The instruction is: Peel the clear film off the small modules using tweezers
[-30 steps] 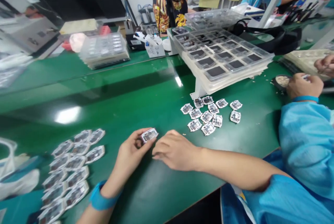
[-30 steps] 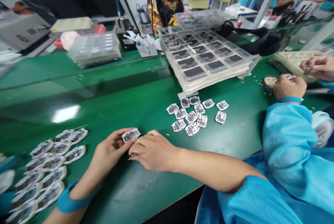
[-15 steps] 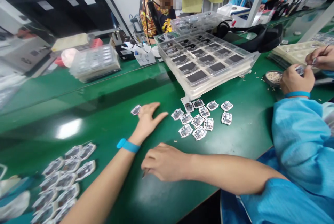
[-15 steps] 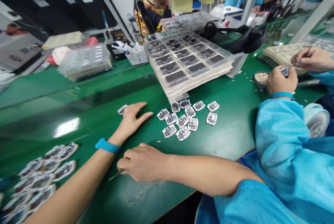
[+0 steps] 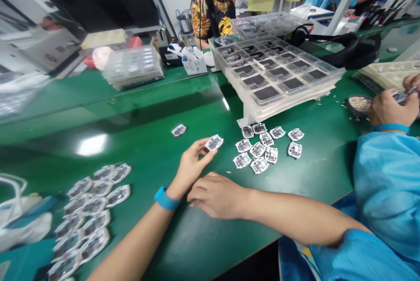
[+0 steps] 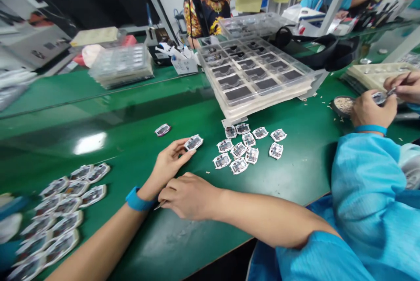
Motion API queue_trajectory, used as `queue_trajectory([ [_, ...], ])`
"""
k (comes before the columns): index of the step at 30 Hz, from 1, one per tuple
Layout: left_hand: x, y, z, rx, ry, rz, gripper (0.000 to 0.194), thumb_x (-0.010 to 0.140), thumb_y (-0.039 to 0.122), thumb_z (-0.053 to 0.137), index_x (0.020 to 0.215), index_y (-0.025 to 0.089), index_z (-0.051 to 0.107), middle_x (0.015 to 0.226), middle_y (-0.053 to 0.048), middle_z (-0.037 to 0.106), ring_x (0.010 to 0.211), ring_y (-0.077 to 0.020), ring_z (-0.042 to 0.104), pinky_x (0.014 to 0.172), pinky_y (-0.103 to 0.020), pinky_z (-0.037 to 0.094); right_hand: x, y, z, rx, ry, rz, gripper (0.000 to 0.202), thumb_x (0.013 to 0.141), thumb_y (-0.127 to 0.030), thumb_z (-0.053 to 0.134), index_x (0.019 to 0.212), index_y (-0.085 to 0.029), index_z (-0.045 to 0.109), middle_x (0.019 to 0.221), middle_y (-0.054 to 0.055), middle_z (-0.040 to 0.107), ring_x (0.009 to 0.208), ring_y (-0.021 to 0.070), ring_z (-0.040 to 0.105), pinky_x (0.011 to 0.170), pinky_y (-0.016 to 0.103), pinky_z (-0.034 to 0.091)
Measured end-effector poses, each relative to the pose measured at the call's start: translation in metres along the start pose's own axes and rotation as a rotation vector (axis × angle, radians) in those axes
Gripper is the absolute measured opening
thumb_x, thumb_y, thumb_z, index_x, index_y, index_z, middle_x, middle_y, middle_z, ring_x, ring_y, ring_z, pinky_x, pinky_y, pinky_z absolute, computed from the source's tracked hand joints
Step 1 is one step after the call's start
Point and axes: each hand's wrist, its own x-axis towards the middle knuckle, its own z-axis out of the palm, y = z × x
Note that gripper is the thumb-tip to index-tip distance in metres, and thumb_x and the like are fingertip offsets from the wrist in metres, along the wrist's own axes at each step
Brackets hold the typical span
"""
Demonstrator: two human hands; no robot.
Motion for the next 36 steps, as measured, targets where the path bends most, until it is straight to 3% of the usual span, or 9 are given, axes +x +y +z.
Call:
queue_trajectory([
  [3, -0.032, 0.007, -0.016, -0.384, 0.024, -0.32, 0.057, 0.068, 0.038, 0.084, 0.115, 0.017, 0.061, 0.091, -0.005, 0.075, 0.077, -0.0176, 0.067, 0.072, -0.028, 0.05, -0.001, -0.003, -0.002, 0.151, 0.149, -0.031, 0.014, 0.097, -0.023, 0.053, 0.09, -0.02, 0.065, 0.09, 0.003, 0.075, 0.087, 0.016, 0.066, 0.087, 0.032, 0.05],
  [5, -0.051, 0.011, -0.025, -0.527, 0.014, -0.442, 0.06, 0.064, 0.036, 0.088, 0.114, 0.017, 0.062, 0.087, -0.004, 0.074, 0.074, -0.0156, 0.066, 0.069, -0.025, 0.05, -0.001, -0.006, -0.008, 0.293, 0.314, -0.028, 0.013, 0.097, -0.025, 0.054, 0.09, -0.022, 0.065, 0.09, 0.003, 0.076, 0.089, 0.0154, 0.068, 0.091, 0.033, 0.051],
  [7, -0.066, 0.01, -0.032, -0.572, 0.025, -0.444, 0.053, 0.066, 0.038, 0.087, 0.109, 0.016, 0.065, 0.086, -0.003, 0.073, 0.072, -0.0137, 0.064, 0.066, -0.023, 0.049, -0.001, -0.007, -0.016, 0.407, 0.482, 0.027, 0.006, 0.094, -0.025, 0.061, 0.092, -0.022, 0.066, 0.091, 0.003, 0.076, 0.089, 0.0157, 0.07, 0.088, 0.033, 0.053],
  [9, -0.076, 0.005, -0.035, -0.513, 0.052, -0.38, 0.045, 0.072, 0.042, 0.082, 0.103, 0.015, 0.066, 0.076, 0.0, 0.069, 0.063, -0.0111, 0.058, 0.058, -0.021, 0.044, 0.0, -0.005, -0.022, 0.432, 0.572, 0.112, 0.001, 0.091, -0.022, 0.066, 0.092, -0.023, 0.066, 0.089, 0.003, 0.077, 0.088, 0.0163, 0.072, 0.083, 0.032, 0.054],
  [13, -0.084, -0.005, -0.035, -0.34, 0.071, -0.271, 0.033, 0.076, 0.037, 0.077, 0.097, 0.015, 0.065, 0.07, 0.001, 0.066, 0.058, -0.0107, 0.054, 0.054, -0.022, 0.041, 0.002, 0.005, -0.025, 0.341, 0.541, 0.246, 0.004, 0.088, -0.02, 0.069, 0.091, -0.023, 0.067, 0.089, 0.003, 0.077, 0.086, 0.019, 0.073, 0.081, 0.036, 0.054],
  [23, -0.092, -0.009, -0.03, -0.202, 0.015, -0.189, 0.024, 0.084, 0.034, 0.061, 0.101, 0.017, 0.059, 0.092, -0.008, 0.07, 0.08, -0.0201, 0.065, 0.069, -0.033, 0.049, 0.0, 0.007, -0.018, 0.276, 0.476, 0.228, 0.005, 0.088, -0.018, 0.068, 0.091, -0.023, 0.067, 0.085, 0.003, 0.076, 0.081, 0.0189, 0.071, 0.078, 0.037, 0.054],
  [28, -0.094, -0.007, -0.029, -0.095, 0.045, -0.172, 0.023, 0.085, 0.032, 0.057, 0.103, 0.018, 0.059, 0.089, -0.006, 0.069, 0.078, -0.0206, 0.065, 0.067, -0.033, 0.049, -0.001, 0.001, -0.017, 0.377, 0.466, 0.309, 0.004, 0.087, -0.019, 0.07, 0.088, -0.022, 0.068, 0.084, 0.004, 0.076, 0.08, 0.0197, 0.072, 0.078, 0.037, 0.055],
  [32, -0.09, -0.005, -0.032, -0.256, 0.014, -0.197, 0.029, 0.081, 0.031, 0.061, 0.106, 0.017, 0.057, 0.086, -0.004, 0.069, 0.073, -0.017, 0.062, 0.065, -0.029, 0.046, -0.001, 0.003, -0.017, 0.527, 0.464, 0.392, 0.004, 0.087, -0.022, 0.07, 0.09, -0.023, 0.068, 0.089, 0.004, 0.075, 0.085, 0.0192, 0.071, 0.081, 0.036, 0.056],
  [36, -0.086, 0.001, -0.037, -0.414, -0.025, -0.258, 0.026, 0.077, 0.027, 0.062, 0.101, 0.015, 0.06, 0.072, 0.002, 0.063, 0.062, -0.012, 0.053, 0.059, -0.026, 0.041, -0.002, 0.008, -0.019, 0.603, 0.451, 0.359, 0.006, 0.087, -0.023, 0.07, 0.093, -0.024, 0.068, 0.093, 0.004, 0.074, 0.09, 0.0193, 0.071, 0.086, 0.038, 0.056],
])
